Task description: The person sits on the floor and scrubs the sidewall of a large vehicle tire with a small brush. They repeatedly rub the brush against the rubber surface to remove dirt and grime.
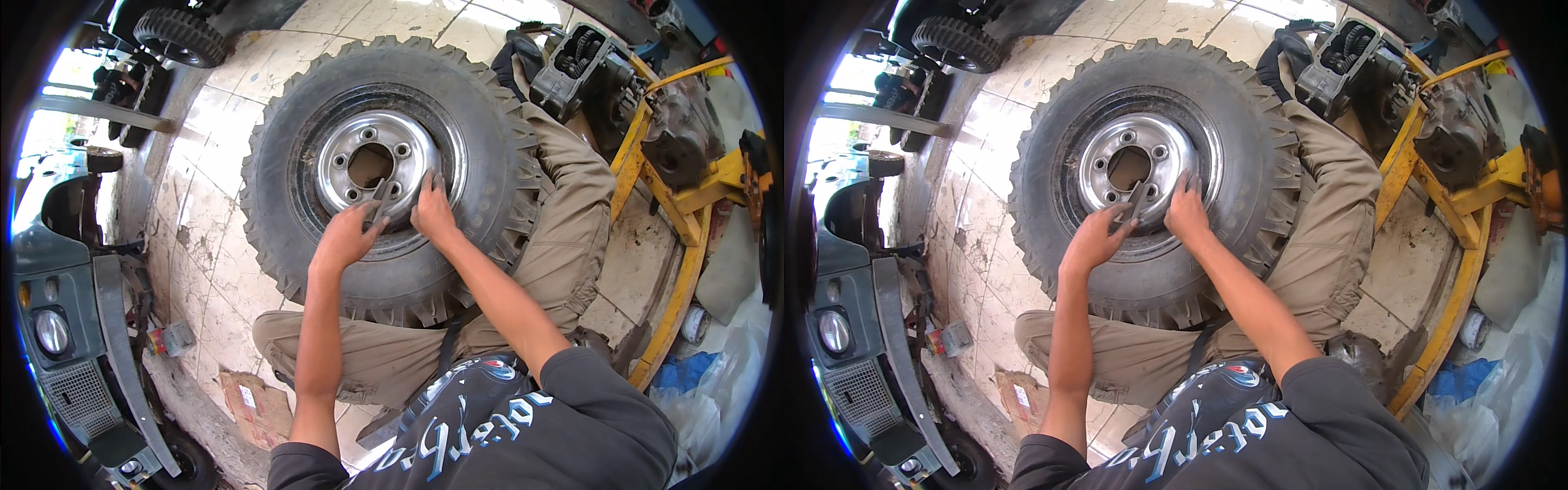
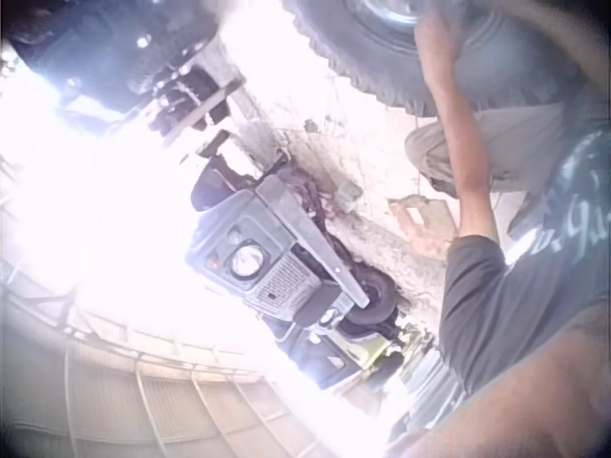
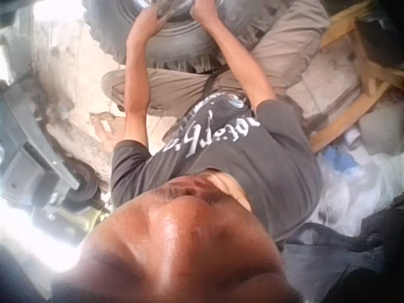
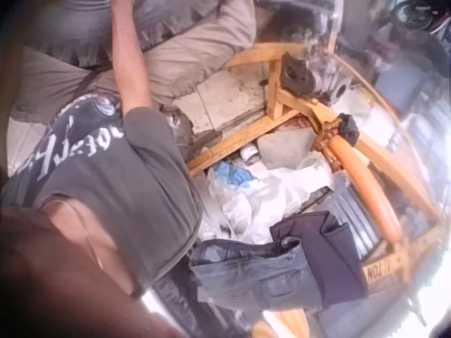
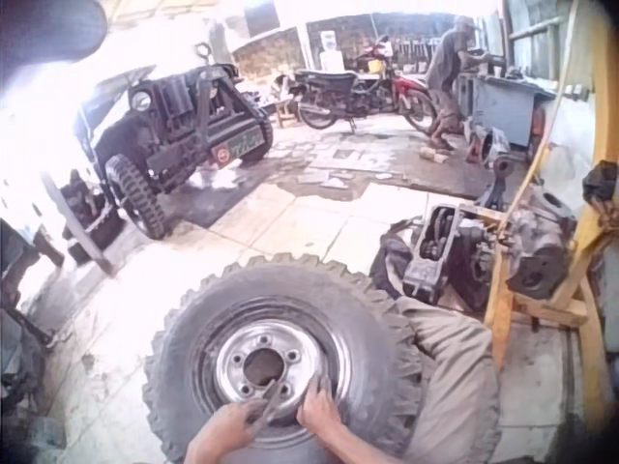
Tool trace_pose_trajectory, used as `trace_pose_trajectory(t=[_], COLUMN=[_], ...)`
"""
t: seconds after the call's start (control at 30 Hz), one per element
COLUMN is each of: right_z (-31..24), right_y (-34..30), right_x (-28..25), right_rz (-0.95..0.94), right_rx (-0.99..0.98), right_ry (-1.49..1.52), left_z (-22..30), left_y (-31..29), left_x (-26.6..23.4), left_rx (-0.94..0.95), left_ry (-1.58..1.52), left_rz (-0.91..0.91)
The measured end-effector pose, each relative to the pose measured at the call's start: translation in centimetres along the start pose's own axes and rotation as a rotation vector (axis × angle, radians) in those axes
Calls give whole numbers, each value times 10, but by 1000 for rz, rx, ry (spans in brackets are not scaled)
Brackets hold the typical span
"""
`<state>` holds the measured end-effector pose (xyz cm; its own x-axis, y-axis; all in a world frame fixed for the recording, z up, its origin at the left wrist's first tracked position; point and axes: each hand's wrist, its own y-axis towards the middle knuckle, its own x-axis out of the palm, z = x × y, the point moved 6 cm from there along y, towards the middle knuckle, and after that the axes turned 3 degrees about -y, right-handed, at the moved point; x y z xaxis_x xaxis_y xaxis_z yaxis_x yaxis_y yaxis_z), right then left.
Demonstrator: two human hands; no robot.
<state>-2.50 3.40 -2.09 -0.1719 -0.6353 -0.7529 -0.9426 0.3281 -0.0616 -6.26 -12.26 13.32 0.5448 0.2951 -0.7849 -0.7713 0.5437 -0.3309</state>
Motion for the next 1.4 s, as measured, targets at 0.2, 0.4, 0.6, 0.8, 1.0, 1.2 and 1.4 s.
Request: trace_pose_trajectory(t=[0.2, 0.4, 0.6, 0.8, 1.0, 1.2, 1.4], right_z=[6, 16, -11, -2, -6, 15, -18], right_y=[45, 61, 32, 25, 21, 80, -4], right_x=[-11, -22, -10, -2, -12, -51, -17], right_rz=[66, -20, -163, -81, -96, -120, -244], right_rx=[-10, -64, 32, -23, -20, 8, -16], right_ry=[118, 197, 54, 74, 56, 281, 201], left_z=[5, 7, -2, 22, 23, 26, -5], left_y=[-12, -13, -4, -6, -20, -20, -19], left_x=[-14, -29, -15, -10, 10, 18, 41], left_rx=[172, 6, 45, -11, 39, -25, 8], left_ry=[-24, -66, -11, -46, -92, -104, 212], left_rz=[110, 53, 43, -41, 19, 41, 89])
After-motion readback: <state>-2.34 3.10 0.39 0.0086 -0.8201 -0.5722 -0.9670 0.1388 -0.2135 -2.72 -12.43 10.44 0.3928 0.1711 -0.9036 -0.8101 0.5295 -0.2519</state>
